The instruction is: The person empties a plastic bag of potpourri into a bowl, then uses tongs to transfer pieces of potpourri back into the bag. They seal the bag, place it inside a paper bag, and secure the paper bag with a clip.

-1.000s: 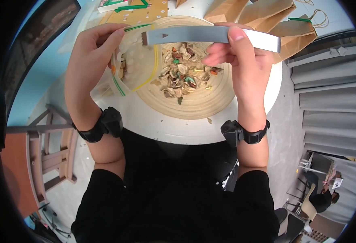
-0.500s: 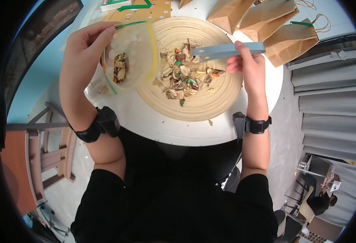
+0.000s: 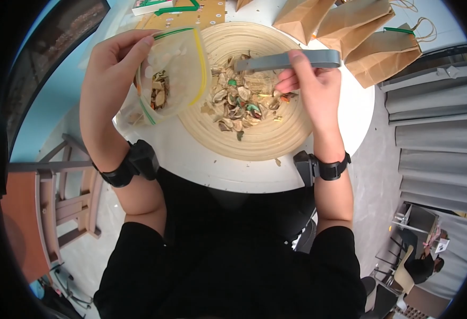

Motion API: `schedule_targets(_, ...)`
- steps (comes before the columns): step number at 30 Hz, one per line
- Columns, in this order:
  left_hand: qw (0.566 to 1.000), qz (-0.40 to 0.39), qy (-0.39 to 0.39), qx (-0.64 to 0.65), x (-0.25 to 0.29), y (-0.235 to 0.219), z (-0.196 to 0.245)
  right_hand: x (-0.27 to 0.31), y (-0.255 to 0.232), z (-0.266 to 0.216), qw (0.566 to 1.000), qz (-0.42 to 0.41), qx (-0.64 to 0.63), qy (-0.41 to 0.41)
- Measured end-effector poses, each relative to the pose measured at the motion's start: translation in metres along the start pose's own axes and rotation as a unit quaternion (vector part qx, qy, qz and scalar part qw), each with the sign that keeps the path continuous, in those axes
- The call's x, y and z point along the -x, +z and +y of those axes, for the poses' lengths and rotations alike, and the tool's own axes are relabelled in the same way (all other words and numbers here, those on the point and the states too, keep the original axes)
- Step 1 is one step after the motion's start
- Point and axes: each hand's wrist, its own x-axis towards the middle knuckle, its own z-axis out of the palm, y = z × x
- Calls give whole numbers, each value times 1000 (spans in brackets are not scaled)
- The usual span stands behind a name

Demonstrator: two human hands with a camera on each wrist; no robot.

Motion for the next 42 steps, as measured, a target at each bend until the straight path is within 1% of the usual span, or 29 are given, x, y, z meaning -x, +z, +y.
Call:
schedule_targets(3, 1000, -2, 3, -9, -1, 1, 1, -1, -8, -12, 996, 42, -53, -54)
schedule_targets(6, 1000, -8, -6, -7, 0, 3, 3, 6, 1, -32, 987, 13, -126, -98)
schedule_targets(7, 1000, -6, -6, -11, 0, 3, 4, 11, 9, -41, 986, -14, -137, -98)
schedule_targets(10, 1000, 4, -3, -10, 0, 1, 3, 12, 13, -49, 987, -43, -118, -96)
schedule_targets(11, 1000, 10, -2, -2, 0, -1, 2, 4, 6, -42, 987, -44, -114, -109)
schedule_targets(14, 1000, 19, 0, 15, 0, -11, -3, -27, -21, -14, 993, -23, -88, -70)
schedule_targets(15, 1000, 20, 3, 18, -1, -15, -3, -35, -23, -8, 998, -20, -41, -46)
schedule_targets(18, 999, 23, 9, 23, -3, -18, -7, -52, -20, 5, 995, -89, 43, -14)
schedule_targets(22, 999, 28, 2, 28, -1, -17, -3, -60, -6, 4, 988, -134, 74, -5)
schedule_targets(25, 999, 25, 5, 24, 0, -20, -3, -49, 3, -6, 985, -131, 115, -15)
schedule_targets(27, 999, 20, 14, 25, -1, -20, -4, -40, 9, -9, 985, -128, 114, -32)
schedule_targets(34, 1000, 17, -7, 10, 1, -14, -1, -21, 17, -18, 979, -129, 152, -49)
schedule_targets(37, 1000, 15, -5, 10, 1, -14, -1, -19, 15, -19, 983, -114, 125, -67)
schedule_targets(40, 1000, 11, -4, 8, 2, -14, -1, -15, 10, -35, 989, -76, 25, -124)
schedule_targets(41, 1000, 11, -3, 8, 2, -13, -1, -12, 9, -43, 987, -61, 9, -147)
schedule_targets(42, 1000, 10, -1, 8, 1, -12, 0, -8, 11, -50, 984, -61, -25, -163)
